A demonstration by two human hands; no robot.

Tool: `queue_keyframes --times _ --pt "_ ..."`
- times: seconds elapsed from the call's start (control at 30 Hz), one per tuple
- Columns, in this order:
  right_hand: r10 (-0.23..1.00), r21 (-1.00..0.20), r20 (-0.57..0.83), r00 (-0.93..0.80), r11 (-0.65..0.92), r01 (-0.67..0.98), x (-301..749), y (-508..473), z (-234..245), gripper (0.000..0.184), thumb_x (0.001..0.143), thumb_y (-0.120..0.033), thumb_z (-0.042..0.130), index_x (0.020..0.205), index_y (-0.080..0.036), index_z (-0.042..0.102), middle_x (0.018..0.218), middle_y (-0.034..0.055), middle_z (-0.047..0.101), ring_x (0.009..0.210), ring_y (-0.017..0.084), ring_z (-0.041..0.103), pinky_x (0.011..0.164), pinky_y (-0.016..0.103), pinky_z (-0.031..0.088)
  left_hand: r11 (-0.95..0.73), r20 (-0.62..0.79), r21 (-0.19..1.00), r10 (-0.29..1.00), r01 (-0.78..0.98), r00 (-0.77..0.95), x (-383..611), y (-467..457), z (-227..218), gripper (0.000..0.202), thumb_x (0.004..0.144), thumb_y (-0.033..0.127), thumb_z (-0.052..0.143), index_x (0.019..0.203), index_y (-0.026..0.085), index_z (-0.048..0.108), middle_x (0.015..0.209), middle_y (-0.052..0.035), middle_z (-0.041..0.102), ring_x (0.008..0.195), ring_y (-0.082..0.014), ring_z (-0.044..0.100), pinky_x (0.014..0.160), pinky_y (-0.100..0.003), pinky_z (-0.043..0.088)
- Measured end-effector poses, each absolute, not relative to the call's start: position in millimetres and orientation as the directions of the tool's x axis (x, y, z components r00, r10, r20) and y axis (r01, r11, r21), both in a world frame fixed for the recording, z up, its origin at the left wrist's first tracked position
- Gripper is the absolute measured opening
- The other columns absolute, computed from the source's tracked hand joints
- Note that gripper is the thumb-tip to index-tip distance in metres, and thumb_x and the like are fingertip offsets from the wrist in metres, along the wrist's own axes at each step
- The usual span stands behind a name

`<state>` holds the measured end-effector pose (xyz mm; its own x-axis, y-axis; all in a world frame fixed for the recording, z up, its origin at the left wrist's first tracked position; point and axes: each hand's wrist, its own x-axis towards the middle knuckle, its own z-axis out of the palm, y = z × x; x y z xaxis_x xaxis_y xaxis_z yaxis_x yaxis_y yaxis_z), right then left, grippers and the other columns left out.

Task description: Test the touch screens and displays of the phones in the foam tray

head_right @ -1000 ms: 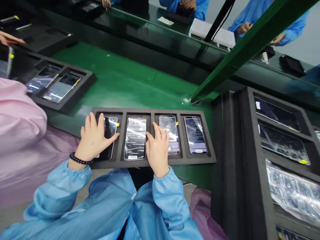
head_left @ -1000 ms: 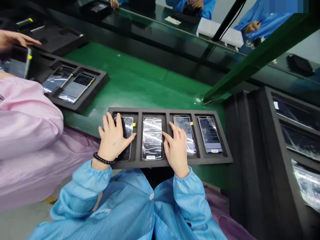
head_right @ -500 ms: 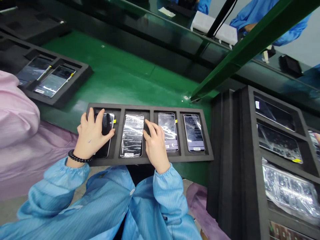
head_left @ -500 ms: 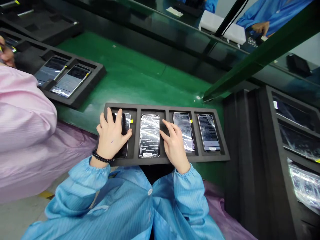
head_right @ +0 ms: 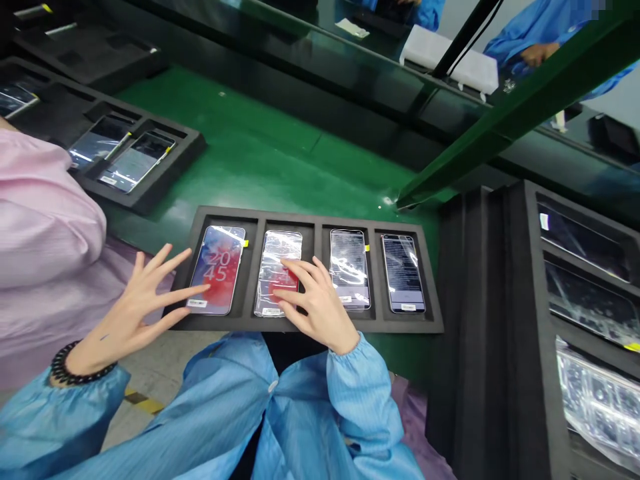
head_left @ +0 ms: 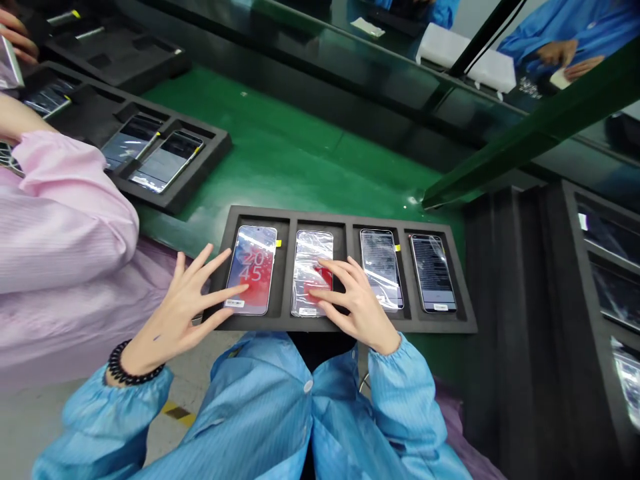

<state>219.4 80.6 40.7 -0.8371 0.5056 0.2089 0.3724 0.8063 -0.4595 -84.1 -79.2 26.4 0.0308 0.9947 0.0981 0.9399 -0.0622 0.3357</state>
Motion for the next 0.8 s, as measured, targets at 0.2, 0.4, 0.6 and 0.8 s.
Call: queue_keyframes --times 0.2,0.4,0.6,0.8 --pt "0.559 -0.421 0.144 -0.817 0.781 0.460 215.3 86.2 36.1 0.030 0.100 -0.041 0.052 0.120 -0.032 0.072 0.154 0.0072 0.050 0.141 0.027 0.046 0.123 0.063 0.028 -0.095 0.087 0.322 0.994 0.942 0.071 -94.6 -63.8 10.9 0.039 0.098 0.036 0.045 0.133 0.042 0.062 0.169 0.0029 0.018 0.159 -0.0329 0.013 0.126 -0.070 0.011" --pt "0.715 -0.370 0.148 -0.683 0.680 0.632 205.5 92.5 39.8 0.049 0.104 -0.039 0.039 0.150 -0.020 0.044 0.160 0.0132 0.040 0.147 0.028 0.038 0.125 0.059 0.026 0.122 0.095 0.410 0.980 0.904 -0.176 -88.8 -31.5 16.1 0.053 0.102 0.042 0.028 0.151 0.029 0.042 0.169 -0.0072 0.019 0.160 -0.0302 0.009 0.129 -0.064 0.008" --pt "0.737 -0.318 0.162 -0.656 0.668 0.673 189.0 102.8 47.8 0.040 0.104 -0.037 0.041 0.133 -0.019 0.061 0.146 0.0138 0.056 0.137 0.030 0.048 0.121 0.059 0.032 0.108 0.097 0.459 0.981 0.882 -0.170 -73.4 -10.1 22.1 0.054 0.102 0.044 0.026 0.149 0.025 0.045 0.168 -0.0100 0.023 0.160 -0.0296 0.008 0.130 -0.064 0.006" --pt "0.719 -0.281 0.171 -0.673 0.691 0.666 184.3 104.3 40.4 0.038 0.104 -0.034 0.041 0.132 -0.020 0.064 0.153 0.0143 0.049 0.139 0.030 0.046 0.121 0.061 0.030 0.075 0.170 0.453 0.971 0.888 -0.169 -72.5 -4.6 19.3 0.052 0.101 0.043 0.027 0.143 0.024 0.053 0.166 -0.0101 0.026 0.160 -0.0304 0.011 0.129 -0.065 0.003"
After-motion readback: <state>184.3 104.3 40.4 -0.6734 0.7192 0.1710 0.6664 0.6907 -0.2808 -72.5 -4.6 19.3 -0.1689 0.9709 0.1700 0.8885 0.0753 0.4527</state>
